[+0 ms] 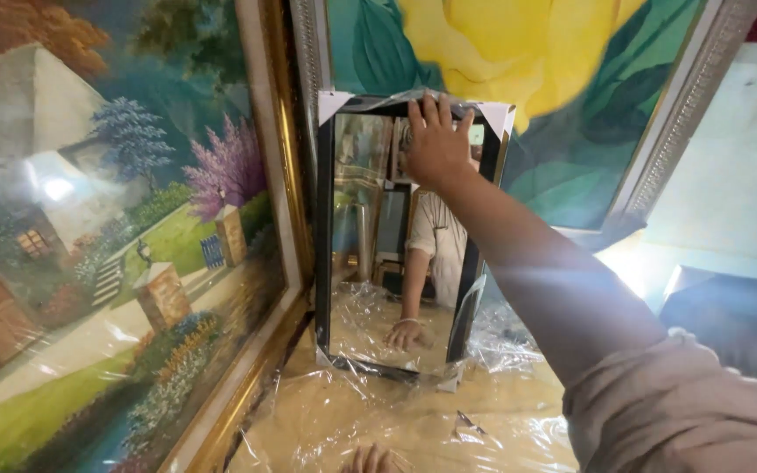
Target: Unrolling a large roll of plastic wrap, cutting a section with a utility knife, and spreading it out on a workbench.
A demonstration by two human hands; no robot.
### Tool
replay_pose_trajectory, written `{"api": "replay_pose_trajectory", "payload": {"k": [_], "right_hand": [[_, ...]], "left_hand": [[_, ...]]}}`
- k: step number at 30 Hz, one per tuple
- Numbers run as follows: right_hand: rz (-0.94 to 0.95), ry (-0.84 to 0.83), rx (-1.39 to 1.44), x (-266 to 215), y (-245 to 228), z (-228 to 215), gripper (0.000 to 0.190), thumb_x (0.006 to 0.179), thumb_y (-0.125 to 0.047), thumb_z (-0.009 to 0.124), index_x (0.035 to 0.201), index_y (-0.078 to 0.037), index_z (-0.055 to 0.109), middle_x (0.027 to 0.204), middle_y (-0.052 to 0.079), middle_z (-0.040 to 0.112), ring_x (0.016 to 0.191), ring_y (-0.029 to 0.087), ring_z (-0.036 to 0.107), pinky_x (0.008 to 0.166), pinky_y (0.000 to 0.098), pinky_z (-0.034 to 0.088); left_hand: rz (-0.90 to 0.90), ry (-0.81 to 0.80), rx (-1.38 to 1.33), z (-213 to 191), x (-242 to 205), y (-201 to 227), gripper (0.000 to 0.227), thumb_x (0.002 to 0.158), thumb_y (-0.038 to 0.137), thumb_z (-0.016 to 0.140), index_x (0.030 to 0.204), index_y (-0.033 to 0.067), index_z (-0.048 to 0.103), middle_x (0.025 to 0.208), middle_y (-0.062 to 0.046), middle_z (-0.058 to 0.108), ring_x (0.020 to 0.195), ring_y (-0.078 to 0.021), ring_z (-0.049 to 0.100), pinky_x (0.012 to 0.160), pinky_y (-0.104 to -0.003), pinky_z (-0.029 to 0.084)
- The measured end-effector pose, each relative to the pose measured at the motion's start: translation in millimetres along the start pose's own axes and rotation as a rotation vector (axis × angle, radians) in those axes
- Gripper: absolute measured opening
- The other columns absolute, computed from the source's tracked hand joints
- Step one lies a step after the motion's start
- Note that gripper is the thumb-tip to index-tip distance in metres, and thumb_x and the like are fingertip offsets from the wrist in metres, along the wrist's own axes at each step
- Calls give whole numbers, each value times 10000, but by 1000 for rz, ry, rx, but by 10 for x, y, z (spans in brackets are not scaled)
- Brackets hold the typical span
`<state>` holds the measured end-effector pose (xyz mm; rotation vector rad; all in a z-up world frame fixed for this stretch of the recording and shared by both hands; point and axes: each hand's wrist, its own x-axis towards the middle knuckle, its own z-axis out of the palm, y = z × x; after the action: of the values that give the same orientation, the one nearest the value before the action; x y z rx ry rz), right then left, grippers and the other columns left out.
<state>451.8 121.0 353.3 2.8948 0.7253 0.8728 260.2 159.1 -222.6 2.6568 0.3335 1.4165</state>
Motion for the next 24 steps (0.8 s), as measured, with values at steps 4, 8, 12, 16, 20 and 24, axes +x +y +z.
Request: {"api": "replay_pose_trajectory", "payload": {"k": [4, 8, 12, 16, 20, 24], "right_hand": [[76, 8, 333, -934, -223, 239, 712, 807, -421, 536, 1364, -106, 222, 1451, 83, 109, 1330, 277, 65, 999, 599, 124], [186, -286, 731, -2419, -229, 549, 657, 770, -430, 467, 1325, -115, 309, 1431, 112, 202, 1323, 284, 147, 997, 553, 186], [369, -332, 769, -4103, 292, 1300, 555, 753, -389, 579, 1246, -170, 448, 1373, 61, 351, 1190, 266, 418, 915, 421, 366], [602, -315, 718, -5295, 821, 1220, 432, 750, -286, 606, 1148, -129, 545, 1259, 69, 484, 1165, 235, 447, 943, 367, 364], [740, -377, 808, -5654, 1014, 786, 407, 774, -273, 552, 1150, -119, 545, 1165, 34, 564, 1117, 201, 489, 942, 340, 374], [675, -426, 857, -5826, 1051, 352, 405, 765, -273, 559, 1145, -135, 562, 1172, 44, 569, 1115, 215, 503, 927, 350, 387]], "left_hand": [[-7, -479, -2, -1027, 549, 244, 545, 728, 562, 466, 1141, 205, 447, 1266, 3, 396, 1204, -303, 298, 952, -490, 257], [154, -531, 108, -995, 467, 253, 602, 784, 453, 452, 1303, 166, 343, 1386, -39, 295, 1301, -355, 182, 1057, -514, 126], [18, -748, 51, -1767, 819, 667, 484, 860, 355, 323, 1316, 193, 313, 1411, -61, 242, 1307, -367, 149, 1046, -522, 131], [-325, -311, -250, -2467, 731, 1095, 472, 659, 229, 589, 1094, 68, 506, 1121, -131, 534, 1018, -369, 437, 816, -501, 369], [-816, -364, -649, -3022, 425, 1467, 386, 755, 181, 535, 1111, 33, 503, 1148, -136, 558, 1082, -256, 527, 888, -362, 438], [-930, -444, -643, -3395, -3, 1487, 303, 723, 197, 565, 1016, 120, 559, 874, -47, 657, 739, -164, 643, 702, -293, 497]]}}
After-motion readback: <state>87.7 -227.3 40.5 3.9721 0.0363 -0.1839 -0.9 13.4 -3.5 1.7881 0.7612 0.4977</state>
